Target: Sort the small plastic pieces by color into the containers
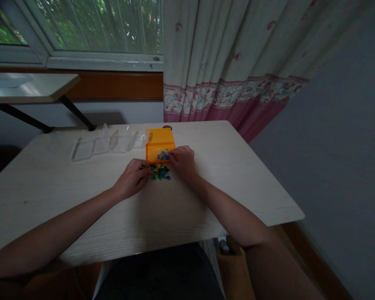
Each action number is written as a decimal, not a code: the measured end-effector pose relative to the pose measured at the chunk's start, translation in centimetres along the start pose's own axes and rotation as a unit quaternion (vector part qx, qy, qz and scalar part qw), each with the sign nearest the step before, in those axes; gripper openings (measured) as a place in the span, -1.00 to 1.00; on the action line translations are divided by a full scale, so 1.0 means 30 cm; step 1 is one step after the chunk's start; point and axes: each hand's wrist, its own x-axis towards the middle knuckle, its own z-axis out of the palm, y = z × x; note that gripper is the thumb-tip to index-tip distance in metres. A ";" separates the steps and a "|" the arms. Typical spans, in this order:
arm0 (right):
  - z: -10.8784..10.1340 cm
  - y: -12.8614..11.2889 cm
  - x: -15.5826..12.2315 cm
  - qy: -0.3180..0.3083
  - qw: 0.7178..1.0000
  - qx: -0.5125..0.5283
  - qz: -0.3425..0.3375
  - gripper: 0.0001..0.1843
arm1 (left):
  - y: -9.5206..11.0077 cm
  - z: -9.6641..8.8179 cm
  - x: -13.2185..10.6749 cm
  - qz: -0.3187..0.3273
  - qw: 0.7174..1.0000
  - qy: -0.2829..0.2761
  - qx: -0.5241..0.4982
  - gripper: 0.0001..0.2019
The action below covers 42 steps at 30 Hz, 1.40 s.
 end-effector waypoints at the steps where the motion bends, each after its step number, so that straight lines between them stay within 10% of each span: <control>1: 0.003 0.003 -0.001 -0.002 1.000 0.003 -0.001 -0.56 | -0.002 0.001 -0.001 0.002 1.000 0.000 0.003 -0.72; 42: -0.006 -0.010 0.004 -0.014 0.999 0.034 -0.028 -0.52 | 0.006 -0.006 0.010 -0.022 0.999 -0.030 0.027 -0.85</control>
